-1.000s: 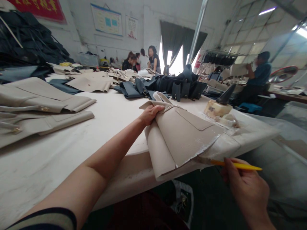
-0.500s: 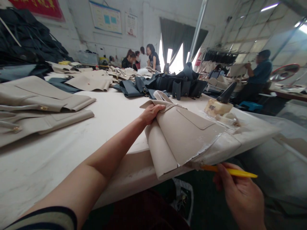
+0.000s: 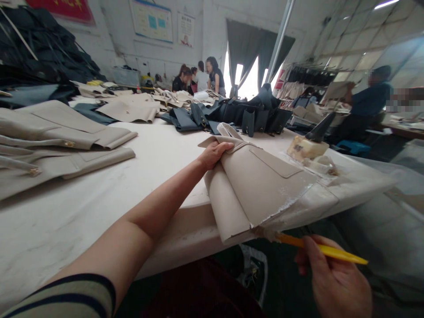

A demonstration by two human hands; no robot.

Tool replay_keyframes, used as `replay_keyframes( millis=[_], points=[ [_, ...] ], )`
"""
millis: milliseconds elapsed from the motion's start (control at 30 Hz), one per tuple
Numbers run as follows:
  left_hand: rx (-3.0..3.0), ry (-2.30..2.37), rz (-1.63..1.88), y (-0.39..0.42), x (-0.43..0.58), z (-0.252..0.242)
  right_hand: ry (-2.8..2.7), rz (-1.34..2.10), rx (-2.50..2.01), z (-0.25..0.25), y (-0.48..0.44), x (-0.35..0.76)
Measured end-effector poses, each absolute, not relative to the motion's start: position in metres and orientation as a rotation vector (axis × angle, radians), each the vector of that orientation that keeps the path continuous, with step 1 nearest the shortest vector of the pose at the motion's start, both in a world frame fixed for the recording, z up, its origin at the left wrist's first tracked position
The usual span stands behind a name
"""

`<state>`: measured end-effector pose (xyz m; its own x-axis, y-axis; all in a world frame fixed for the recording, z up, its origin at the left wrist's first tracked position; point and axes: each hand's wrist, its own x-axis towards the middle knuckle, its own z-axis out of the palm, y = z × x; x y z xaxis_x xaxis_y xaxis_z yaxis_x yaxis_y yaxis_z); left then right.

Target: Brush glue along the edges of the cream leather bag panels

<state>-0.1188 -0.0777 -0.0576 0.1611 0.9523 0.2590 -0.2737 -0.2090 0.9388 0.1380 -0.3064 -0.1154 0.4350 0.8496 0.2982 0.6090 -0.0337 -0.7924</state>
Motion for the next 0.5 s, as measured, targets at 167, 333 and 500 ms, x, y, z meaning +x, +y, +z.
replay_keyframes(
  millis=[167,333,500],
  points=[
    [1.249,0.764,1.339,-0.08,-0.116,-0.056,-1.13,0.062,-1.86,-0.102,-0.26,0.179],
    [1.225,0.744,1.334,-0.078,-0.116,-0.056,-1.097,0.059,-1.852,-0.092,-0.241,0.188],
    [1.257,0.748,1.352,-0.075,-0.119,-0.06,-1.125,0.246,-1.859,-0.097,-0.273,0.171]
  ],
)
